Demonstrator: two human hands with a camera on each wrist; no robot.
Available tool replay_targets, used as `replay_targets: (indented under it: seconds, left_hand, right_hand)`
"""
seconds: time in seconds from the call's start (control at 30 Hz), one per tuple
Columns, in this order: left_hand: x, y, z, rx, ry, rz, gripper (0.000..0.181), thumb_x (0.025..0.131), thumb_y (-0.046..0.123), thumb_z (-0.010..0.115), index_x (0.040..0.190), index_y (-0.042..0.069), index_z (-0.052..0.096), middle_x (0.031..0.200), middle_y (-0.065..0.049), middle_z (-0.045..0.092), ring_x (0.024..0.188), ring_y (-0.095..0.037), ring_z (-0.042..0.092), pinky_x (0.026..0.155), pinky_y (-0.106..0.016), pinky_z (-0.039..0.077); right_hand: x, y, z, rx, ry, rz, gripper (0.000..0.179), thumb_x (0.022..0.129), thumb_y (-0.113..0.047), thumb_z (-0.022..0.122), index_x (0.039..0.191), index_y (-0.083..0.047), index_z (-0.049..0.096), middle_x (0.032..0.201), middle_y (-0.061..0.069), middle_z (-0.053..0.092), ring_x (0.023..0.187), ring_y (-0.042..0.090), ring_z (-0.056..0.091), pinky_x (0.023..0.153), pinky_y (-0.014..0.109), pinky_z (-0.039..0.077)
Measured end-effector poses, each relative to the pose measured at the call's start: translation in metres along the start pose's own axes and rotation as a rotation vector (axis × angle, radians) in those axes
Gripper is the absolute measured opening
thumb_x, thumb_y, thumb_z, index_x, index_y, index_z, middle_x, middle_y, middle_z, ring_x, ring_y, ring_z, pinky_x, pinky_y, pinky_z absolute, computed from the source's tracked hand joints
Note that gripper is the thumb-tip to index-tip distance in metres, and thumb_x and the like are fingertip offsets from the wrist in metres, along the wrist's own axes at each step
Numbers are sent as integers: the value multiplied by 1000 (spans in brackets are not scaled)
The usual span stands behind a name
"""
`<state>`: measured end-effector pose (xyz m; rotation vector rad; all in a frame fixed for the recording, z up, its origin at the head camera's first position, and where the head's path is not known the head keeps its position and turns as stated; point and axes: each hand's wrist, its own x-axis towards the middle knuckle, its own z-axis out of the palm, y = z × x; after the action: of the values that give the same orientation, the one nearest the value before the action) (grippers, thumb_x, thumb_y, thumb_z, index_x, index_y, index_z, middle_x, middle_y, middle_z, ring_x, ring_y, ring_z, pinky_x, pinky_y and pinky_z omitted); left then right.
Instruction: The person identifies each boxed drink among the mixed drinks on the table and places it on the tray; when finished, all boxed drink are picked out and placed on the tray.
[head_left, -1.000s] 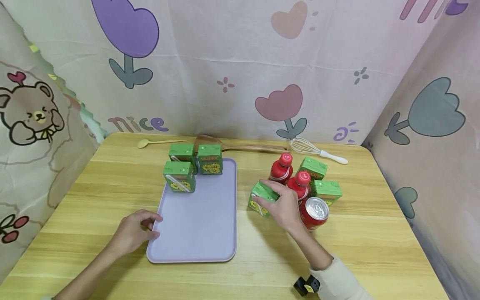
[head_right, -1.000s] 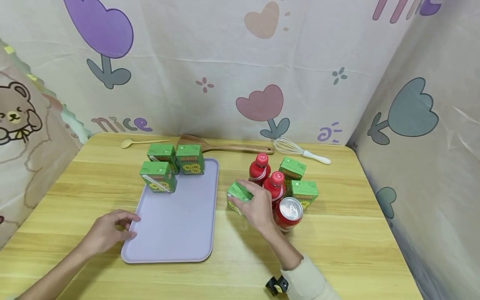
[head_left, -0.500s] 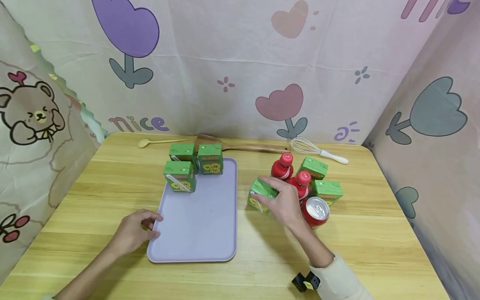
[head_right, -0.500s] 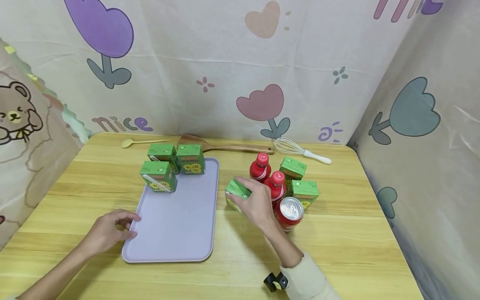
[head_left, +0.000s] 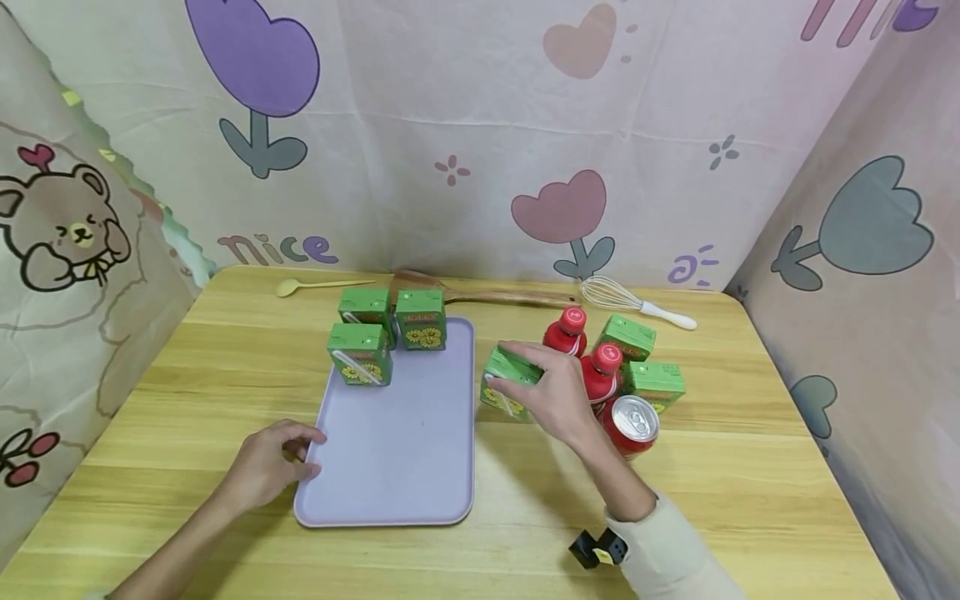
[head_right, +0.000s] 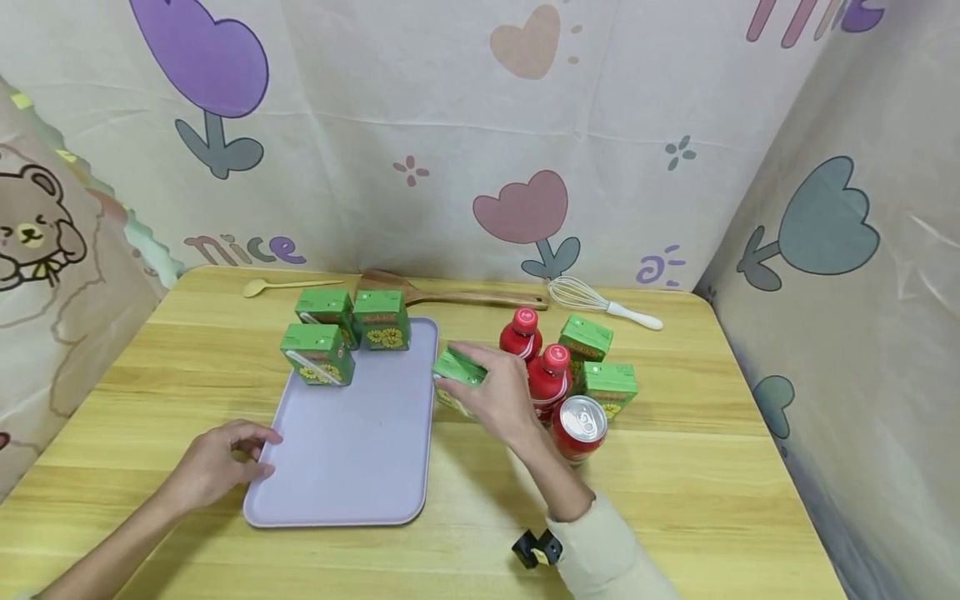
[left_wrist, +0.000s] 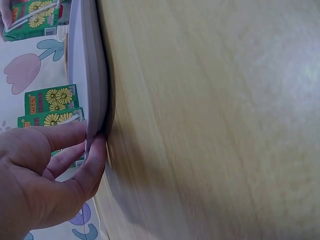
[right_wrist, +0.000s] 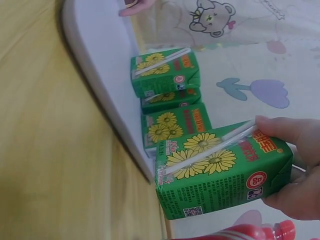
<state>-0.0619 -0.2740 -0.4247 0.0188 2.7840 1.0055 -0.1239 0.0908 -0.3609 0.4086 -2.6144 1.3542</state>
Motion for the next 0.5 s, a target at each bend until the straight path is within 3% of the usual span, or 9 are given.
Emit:
replay_targets:
  seconds: [0.5]
  left_hand:
    - [0, -2, 1, -4, -1, 12, 33, 70, 2, 78, 102, 4, 68, 91, -5, 61, 79, -14, 54, 58, -19, 46]
  right_hand:
    - [34, -17, 20, 57, -130, -50, 45, 74, -24, 81, 116, -19, 69, 118, 2, 68, 87, 16, 60, 64, 25, 49]
